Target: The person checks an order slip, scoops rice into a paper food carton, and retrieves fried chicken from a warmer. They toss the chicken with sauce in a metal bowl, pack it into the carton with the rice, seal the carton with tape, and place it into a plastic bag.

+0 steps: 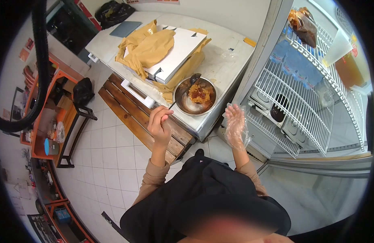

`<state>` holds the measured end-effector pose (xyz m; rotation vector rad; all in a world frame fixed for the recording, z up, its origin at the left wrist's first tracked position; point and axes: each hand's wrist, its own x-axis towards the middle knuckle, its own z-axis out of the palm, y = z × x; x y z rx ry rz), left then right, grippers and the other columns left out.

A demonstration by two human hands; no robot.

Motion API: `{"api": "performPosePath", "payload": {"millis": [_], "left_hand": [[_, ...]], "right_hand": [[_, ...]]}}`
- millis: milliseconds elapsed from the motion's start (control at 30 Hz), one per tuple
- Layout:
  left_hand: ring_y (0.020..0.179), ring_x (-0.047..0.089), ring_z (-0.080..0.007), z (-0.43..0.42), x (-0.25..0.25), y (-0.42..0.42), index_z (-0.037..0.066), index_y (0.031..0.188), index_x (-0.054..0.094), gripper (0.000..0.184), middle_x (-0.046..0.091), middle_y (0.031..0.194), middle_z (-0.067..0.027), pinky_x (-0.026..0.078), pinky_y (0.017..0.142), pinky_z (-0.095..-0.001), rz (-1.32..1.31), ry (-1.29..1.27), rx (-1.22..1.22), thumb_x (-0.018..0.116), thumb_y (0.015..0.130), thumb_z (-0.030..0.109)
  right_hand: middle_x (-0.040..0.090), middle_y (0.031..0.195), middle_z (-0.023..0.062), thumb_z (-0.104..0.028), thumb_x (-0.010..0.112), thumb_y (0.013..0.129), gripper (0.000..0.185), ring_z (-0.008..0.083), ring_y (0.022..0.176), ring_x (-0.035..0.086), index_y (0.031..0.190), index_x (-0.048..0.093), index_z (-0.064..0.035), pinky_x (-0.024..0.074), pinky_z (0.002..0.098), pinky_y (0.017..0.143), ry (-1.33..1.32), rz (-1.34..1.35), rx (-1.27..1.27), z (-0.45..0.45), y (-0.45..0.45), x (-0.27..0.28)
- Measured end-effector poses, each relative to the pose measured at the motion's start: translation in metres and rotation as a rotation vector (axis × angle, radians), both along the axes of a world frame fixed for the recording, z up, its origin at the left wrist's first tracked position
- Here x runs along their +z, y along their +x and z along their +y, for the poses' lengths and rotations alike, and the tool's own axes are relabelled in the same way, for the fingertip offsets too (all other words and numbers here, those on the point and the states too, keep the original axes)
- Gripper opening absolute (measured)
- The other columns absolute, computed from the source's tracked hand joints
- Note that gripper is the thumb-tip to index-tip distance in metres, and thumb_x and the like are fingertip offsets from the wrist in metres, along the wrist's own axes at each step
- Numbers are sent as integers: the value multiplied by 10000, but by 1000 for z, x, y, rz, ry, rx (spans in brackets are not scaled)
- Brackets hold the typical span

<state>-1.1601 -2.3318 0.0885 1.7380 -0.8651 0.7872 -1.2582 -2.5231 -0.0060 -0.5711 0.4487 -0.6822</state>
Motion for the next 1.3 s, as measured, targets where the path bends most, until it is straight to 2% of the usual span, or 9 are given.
{"api": "performPosePath", "payload": {"millis": [200,433,700,1033,1100,1133,1167,1267,1300], "left_hand": [[660,526,-217,-7,-28,6,-22,756,537,128,530,764,-121,430,594,-278,151,0,-98,457,803,65],[712,528,-243,-6,-34,4,-18,765,535,48,528,783,-121,432,627,-284,88,97,-119,512,733,9],[723,533,-243,-4,-31,8,-15,767,537,71,536,793,-119,433,646,-286,51,112,-30,536,699,4],[697,531,-238,-2,-30,13,-30,724,530,125,536,766,-126,430,622,-283,70,118,-30,438,787,26],[677,528,-200,-1,-40,22,-25,710,513,209,530,774,-108,430,630,-277,194,-147,66,416,832,113],[676,512,-153,-3,-46,22,6,711,481,243,513,783,-80,429,657,-267,508,-402,-2,390,857,177],[676,512,-153,-2,-53,24,6,711,481,243,513,783,-80,429,657,-267,506,-403,-11,390,857,177],[682,493,-123,0,-75,33,69,736,417,182,485,755,-54,420,676,-230,950,-1014,-100,370,866,188],[682,493,-123,1,-82,32,69,736,417,182,485,755,-54,420,676,-230,960,-1003,-118,370,866,188]], "right_hand": [[489,837,31,-348,359,856,424,97,744,445,1094,413,-1,355,226,707,-113,17,38,9,2,2],[500,806,19,-351,375,851,426,88,712,451,1082,420,4,362,207,670,-112,84,-29,5,-16,-9],[356,616,-37,-298,351,867,340,41,542,307,1007,499,-26,251,165,467,-324,266,-101,3,-28,0],[318,606,-39,-269,360,866,309,43,536,282,978,500,-18,221,167,450,-350,224,-27,6,-34,1],[321,610,-36,-277,365,864,313,44,535,287,973,501,-17,231,170,450,-322,267,-48,4,-38,1],[321,610,-36,-277,365,864,313,44,535,287,973,501,-17,231,170,450,-325,263,-56,3,-41,2],[347,605,-33,-304,367,859,339,49,531,307,971,507,-16,241,176,458,-291,269,-43,2,-45,2],[360,609,-29,-325,365,856,361,48,525,319,980,502,-16,247,173,449,-292,277,-47,-5,-56,-11],[346,618,-29,-319,360,859,355,42,524,311,989,492,-16,243,165,432,-325,286,-47,-7,-59,-15]]}}
